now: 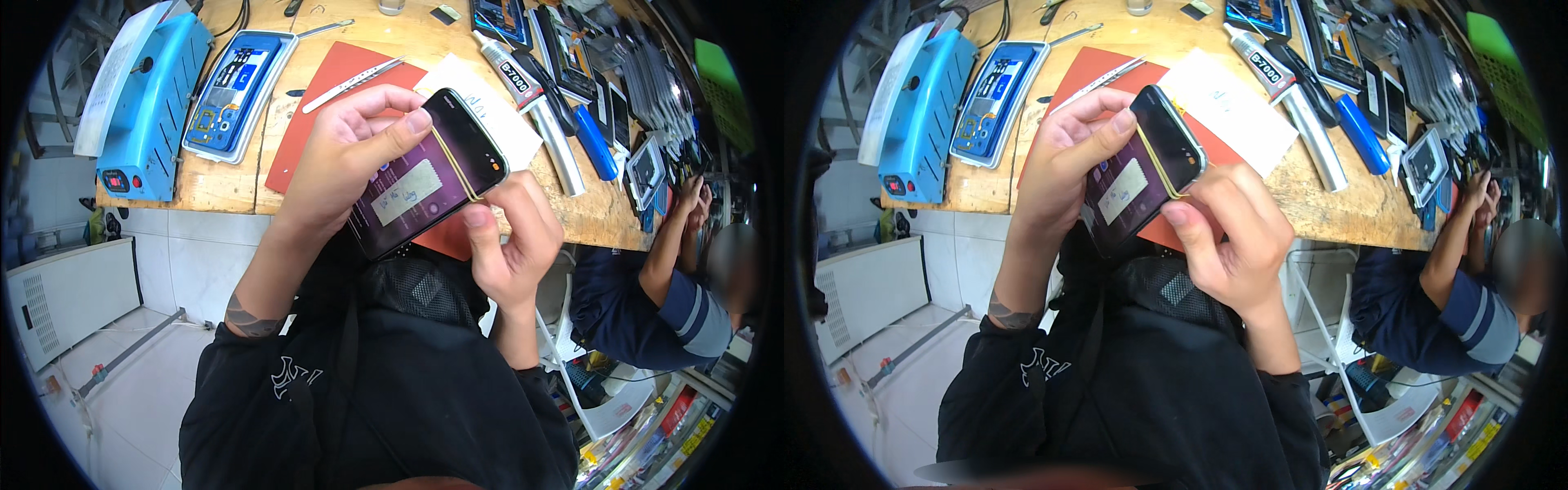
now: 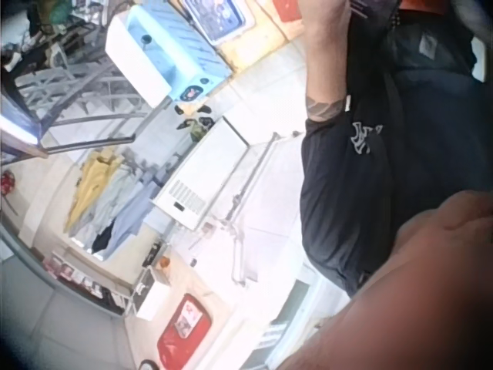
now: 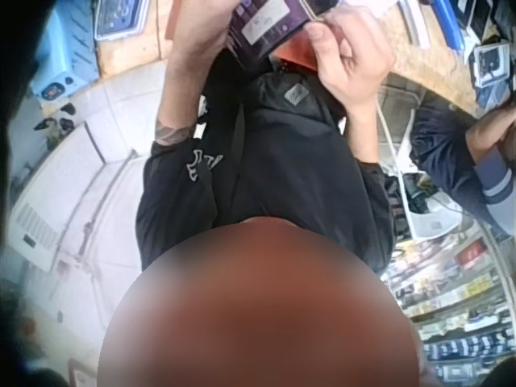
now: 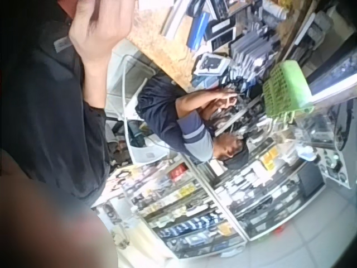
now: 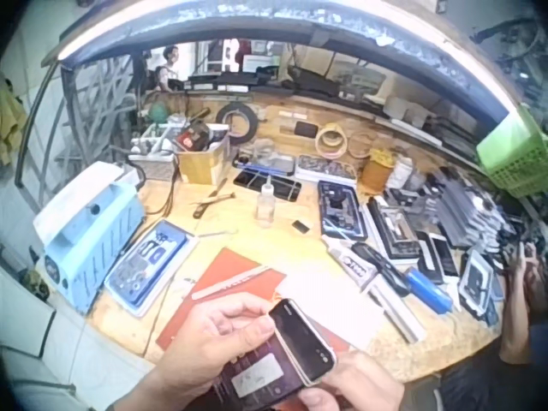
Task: The person wraps multiple yellow elastic bands around a smartphone to secure it. They repeatedly stretch and place bands across the screen and back, forming a grid pattern. The person then picks up a second smartphone, compares the two, and places the first one down.
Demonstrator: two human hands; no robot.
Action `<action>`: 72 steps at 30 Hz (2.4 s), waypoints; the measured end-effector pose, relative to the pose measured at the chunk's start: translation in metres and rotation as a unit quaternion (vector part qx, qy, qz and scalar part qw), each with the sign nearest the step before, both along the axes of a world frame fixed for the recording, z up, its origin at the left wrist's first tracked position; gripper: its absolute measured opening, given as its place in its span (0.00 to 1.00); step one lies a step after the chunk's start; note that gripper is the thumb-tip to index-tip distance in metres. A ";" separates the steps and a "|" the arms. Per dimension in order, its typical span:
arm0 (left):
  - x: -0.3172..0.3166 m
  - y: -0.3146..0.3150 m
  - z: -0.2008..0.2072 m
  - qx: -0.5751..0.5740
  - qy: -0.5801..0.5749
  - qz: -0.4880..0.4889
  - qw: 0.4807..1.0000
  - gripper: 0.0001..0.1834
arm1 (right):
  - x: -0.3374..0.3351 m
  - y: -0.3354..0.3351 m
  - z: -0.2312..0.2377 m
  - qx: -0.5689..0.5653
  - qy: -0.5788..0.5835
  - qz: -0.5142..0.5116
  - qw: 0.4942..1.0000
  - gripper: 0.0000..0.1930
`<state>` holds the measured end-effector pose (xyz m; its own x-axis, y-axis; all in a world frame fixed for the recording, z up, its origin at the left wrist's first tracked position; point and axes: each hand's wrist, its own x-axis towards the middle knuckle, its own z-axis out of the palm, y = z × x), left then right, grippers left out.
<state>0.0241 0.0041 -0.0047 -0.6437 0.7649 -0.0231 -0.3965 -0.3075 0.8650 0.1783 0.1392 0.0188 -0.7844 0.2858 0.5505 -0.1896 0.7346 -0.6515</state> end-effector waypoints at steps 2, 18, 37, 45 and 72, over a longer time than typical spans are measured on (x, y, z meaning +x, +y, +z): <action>-0.002 0.000 0.000 -0.003 0.000 -0.002 1.000 0.16 | -0.009 0.002 -0.006 -0.062 0.055 0.028 0.996 0.14; 0.019 -0.008 0.007 -0.010 0.458 0.223 0.861 0.11 | -0.063 0.035 -0.041 0.114 -0.085 -0.049 0.989 0.05; 0.047 -0.005 0.001 0.021 0.617 0.196 0.762 0.16 | 0.015 0.034 0.017 -0.110 0.042 0.109 0.987 0.06; 0.044 -0.001 0.009 0.016 0.604 0.209 0.769 0.18 | 0.008 0.023 0.011 -0.059 0.084 0.094 0.990 0.07; -0.003 -0.010 0.006 0.042 -0.080 -0.002 0.996 0.12 | 0.021 0.021 0.025 -0.173 0.113 0.261 0.943 0.26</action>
